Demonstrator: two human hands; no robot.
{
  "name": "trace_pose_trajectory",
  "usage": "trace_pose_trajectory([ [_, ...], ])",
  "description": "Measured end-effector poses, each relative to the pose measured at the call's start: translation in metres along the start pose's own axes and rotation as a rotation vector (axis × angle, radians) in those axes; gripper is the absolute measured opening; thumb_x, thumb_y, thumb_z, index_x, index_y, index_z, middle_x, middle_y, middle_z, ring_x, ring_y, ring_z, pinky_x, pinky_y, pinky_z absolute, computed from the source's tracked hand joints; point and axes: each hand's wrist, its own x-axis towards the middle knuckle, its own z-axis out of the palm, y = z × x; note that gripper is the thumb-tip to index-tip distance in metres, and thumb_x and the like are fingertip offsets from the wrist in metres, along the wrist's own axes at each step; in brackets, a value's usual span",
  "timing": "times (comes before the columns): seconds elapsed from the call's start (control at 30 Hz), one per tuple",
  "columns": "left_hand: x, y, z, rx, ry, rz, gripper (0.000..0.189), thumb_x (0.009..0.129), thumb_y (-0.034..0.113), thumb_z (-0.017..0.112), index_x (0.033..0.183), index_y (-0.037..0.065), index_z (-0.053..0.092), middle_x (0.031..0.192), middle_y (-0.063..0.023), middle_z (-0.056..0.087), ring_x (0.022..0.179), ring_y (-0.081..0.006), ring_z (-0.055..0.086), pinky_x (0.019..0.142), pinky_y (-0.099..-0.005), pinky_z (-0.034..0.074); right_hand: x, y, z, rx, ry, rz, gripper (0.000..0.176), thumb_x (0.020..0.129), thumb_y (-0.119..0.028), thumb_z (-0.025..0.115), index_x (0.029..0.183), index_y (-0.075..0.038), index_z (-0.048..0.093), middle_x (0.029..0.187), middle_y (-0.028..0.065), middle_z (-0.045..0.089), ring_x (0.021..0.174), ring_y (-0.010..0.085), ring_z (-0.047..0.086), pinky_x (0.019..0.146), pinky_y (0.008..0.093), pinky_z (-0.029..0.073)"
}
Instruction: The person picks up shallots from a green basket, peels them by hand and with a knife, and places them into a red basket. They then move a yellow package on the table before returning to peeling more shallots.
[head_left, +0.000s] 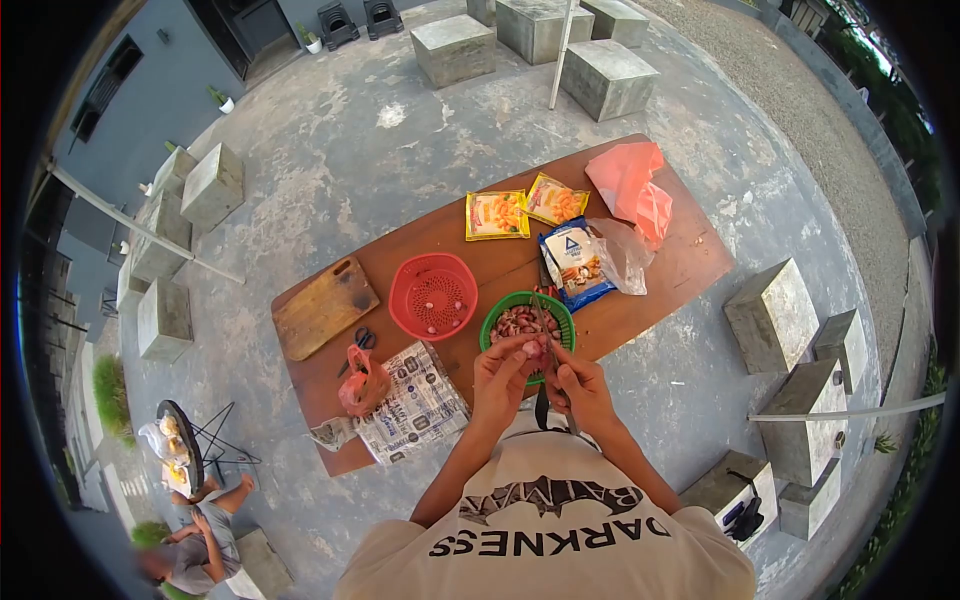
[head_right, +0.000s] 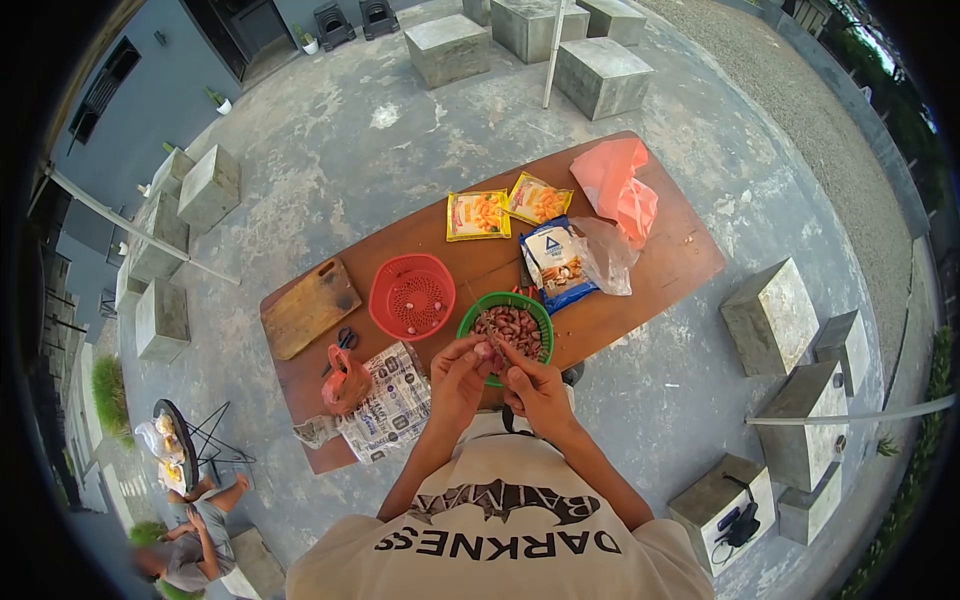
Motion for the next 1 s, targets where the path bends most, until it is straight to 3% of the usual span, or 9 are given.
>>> trace_pose_trajectory([
  [0.1, -0.003, -0.003, -0.002, 0.169, 0.008, 0.02, 0.024, 0.091, 0.002, 0.051, 0.113, -0.005, 0.058, 0.108, -0.0155, 0.064, 0.099, -0.0215, 0.063, 0.087, -0.0327, 0.052, -0.001, 0.001, -0.004, -0.006, 0.027, 0.027, 0.049, 0.097, -0.031, 0.05, 0.141, -0.011, 0.039, 0.075, -0.0034, 0.038, 0.056, 0.005, 0.035, 0.045, 0.0176, 0.027],
  [0.3, -0.002, 0.009, 0.006, -0.06, 0.093, -0.063, 0.023, 0.088, 0.0, 0.053, 0.11, -0.005, 0.059, 0.109, -0.0179, 0.063, 0.094, -0.0221, 0.064, 0.083, -0.0324, 0.054, 0.001, -0.012, -0.006, 0.107, 0.133, 0.035, 0.05, 0.098, -0.031, 0.046, 0.143, -0.013, 0.034, 0.075, -0.0039, 0.037, 0.054, 0.0052, 0.036, 0.043, 0.0174, 0.03],
  [0.4, -0.001, 0.007, 0.003, 0.061, 0.09, 0.011, 0.024, 0.088, 0.0, 0.053, 0.11, -0.005, 0.06, 0.109, -0.0182, 0.063, 0.096, -0.0222, 0.064, 0.084, -0.0321, 0.053, -0.001, -0.014, -0.007, 0.019, 0.105, 0.006, 0.05, 0.099, -0.027, 0.045, 0.145, -0.015, 0.031, 0.077, -0.0036, 0.037, 0.055, 0.0049, 0.035, 0.044, 0.0172, 0.029],
  [0.5, -0.003, 0.006, -0.001, 0.185, 0.096, 0.062, 0.025, 0.086, -0.005, 0.054, 0.111, -0.007, 0.059, 0.111, -0.016, 0.062, 0.099, -0.022, 0.063, 0.089, -0.0327, 0.051, -0.003, -0.016, -0.002, -0.093, 0.035, 0.001, 0.051, 0.098, -0.019, 0.047, 0.146, -0.014, 0.03, 0.086, -0.0022, 0.047, 0.06, 0.005, 0.039, 0.05, 0.0171, 0.034],
  [0.57, -0.006, 0.0, -0.013, 0.246, 0.091, 0.099, 0.025, 0.084, -0.008, 0.055, 0.108, -0.007, 0.061, 0.111, -0.0151, 0.063, 0.099, -0.0204, 0.063, 0.089, -0.032, 0.05, -0.003, -0.02, 0.005, -0.413, 0.018, -0.033, 0.056, 0.093, -0.011, 0.051, 0.145, -0.011, 0.031, 0.099, 0.0032, 0.058, 0.067, 0.0082, 0.046, 0.061, 0.0201, 0.041],
  [0.6, -0.005, 0.001, -0.011, 0.307, 0.084, 0.139, 0.025, 0.082, -0.011, 0.057, 0.106, -0.007, 0.062, 0.111, -0.0142, 0.063, 0.098, -0.0189, 0.062, 0.09, -0.0313, 0.05, -0.003, -0.023, 0.006, -0.412, 0.02, -0.032, 0.056, 0.093, -0.011, 0.051, 0.145, -0.011, 0.031, 0.099, 0.0032, 0.058, 0.067, 0.0082, 0.046, 0.061, 0.0201, 0.041],
  [0.67, -0.007, 0.003, -0.004, 0.352, 0.128, 0.12, 0.025, 0.08, -0.011, 0.058, 0.104, -0.007, 0.063, 0.109, -0.0145, 0.064, 0.098, -0.0193, 0.062, 0.089, -0.0311, 0.049, -0.001, -0.03, 0.009, -0.757, -0.034, -0.033, 0.057, 0.088, -0.006, 0.054, 0.142, -0.008, 0.035, 0.112, 0.0106, 0.061, 0.078, 0.0133, 0.053, 0.073, 0.0255, 0.045],
  [0.77, -0.008, 0.006, -0.002, 0.444, 0.116, 0.158, 0.024, 0.078, -0.013, 0.059, 0.101, -0.006, 0.064, 0.106, -0.0144, 0.065, 0.096, -0.0183, 0.062, 0.087, -0.0304, 0.049, 0.0, -0.032, 0.016, -0.753, -0.002, -0.072, 0.053, 0.087, -0.007, 0.055, 0.138, -0.005, 0.04, 0.11, 0.0156, 0.062, 0.083, 0.0169, 0.056, 0.078, 0.0288, 0.046],
  [1.0, -0.01, 0.002, -0.012, 0.569, 0.009, 0.353, 0.02, 0.077, -0.015, 0.06, 0.094, -0.007, 0.064, 0.106, -0.0163, 0.063, 0.095, -0.0192, 0.062, 0.087, -0.0309, 0.05, 0.006, -0.02, 0.007, -0.794, -0.035, -0.223, 0.048, 0.088, -0.008, 0.056, 0.135, -0.003, 0.044, 0.103, 0.0138, 0.064, 0.089, 0.0178, 0.057, 0.083, 0.0299, 0.045],
])
